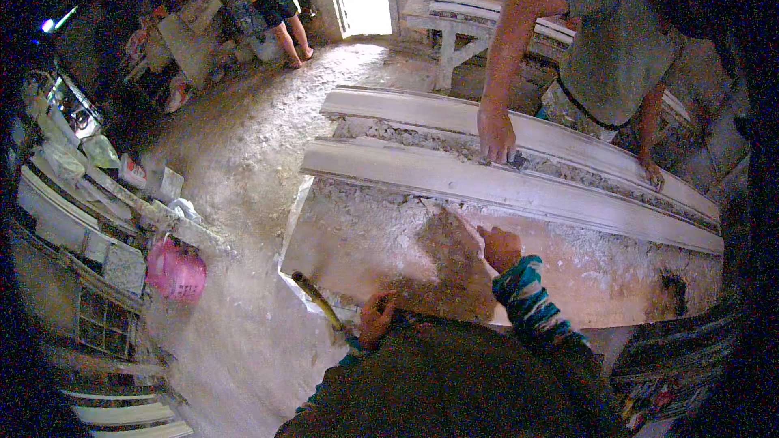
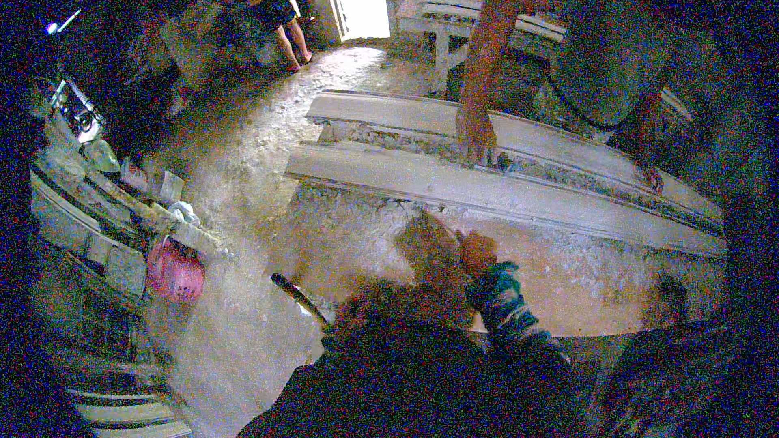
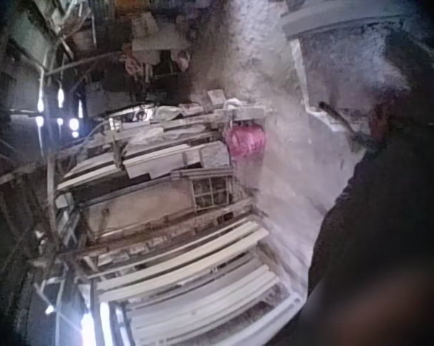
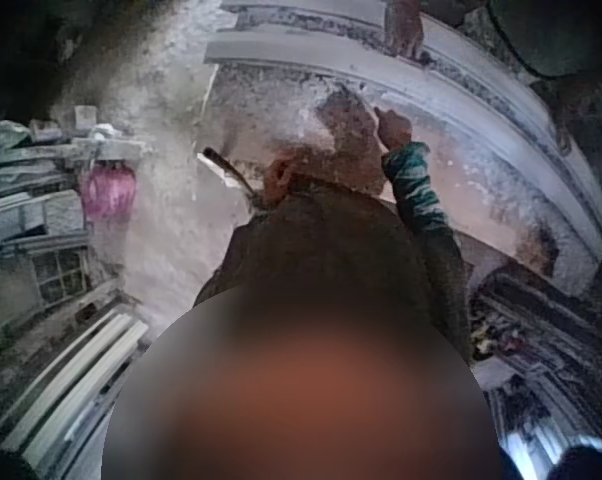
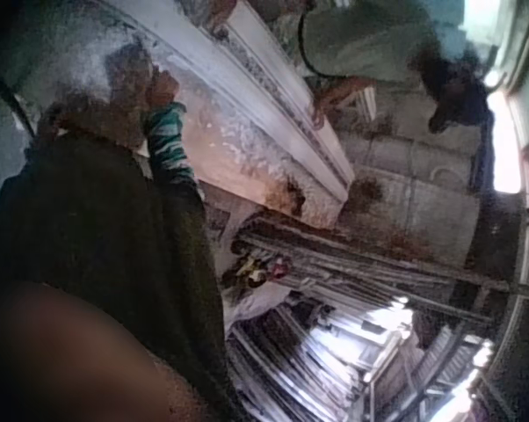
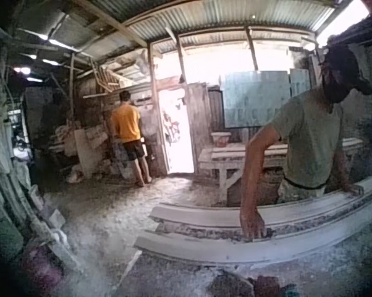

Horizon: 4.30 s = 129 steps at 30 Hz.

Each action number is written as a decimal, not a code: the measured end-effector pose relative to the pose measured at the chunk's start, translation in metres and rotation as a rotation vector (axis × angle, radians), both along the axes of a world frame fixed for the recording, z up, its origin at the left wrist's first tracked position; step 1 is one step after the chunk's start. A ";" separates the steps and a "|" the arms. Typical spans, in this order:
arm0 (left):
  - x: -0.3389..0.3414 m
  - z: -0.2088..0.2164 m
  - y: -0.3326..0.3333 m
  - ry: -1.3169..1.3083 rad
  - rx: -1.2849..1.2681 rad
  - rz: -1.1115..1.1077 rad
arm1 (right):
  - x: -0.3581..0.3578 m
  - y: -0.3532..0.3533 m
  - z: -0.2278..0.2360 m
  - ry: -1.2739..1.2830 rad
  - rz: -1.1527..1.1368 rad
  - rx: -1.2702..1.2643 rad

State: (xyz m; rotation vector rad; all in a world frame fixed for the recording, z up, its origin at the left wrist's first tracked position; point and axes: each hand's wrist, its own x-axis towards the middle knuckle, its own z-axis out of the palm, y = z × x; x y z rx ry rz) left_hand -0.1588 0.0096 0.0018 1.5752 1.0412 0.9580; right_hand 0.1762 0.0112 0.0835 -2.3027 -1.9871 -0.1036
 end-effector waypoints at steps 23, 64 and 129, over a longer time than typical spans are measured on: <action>0.029 0.045 0.015 0.096 -0.015 -0.168 | -0.040 0.037 -0.005 0.093 -0.005 -0.339; 0.007 0.056 0.013 0.202 -0.166 -0.173 | -0.017 0.025 0.012 0.194 0.069 -0.160; -0.020 0.022 0.005 0.113 -0.162 -0.304 | -0.042 -0.076 -0.010 0.655 -0.410 -0.011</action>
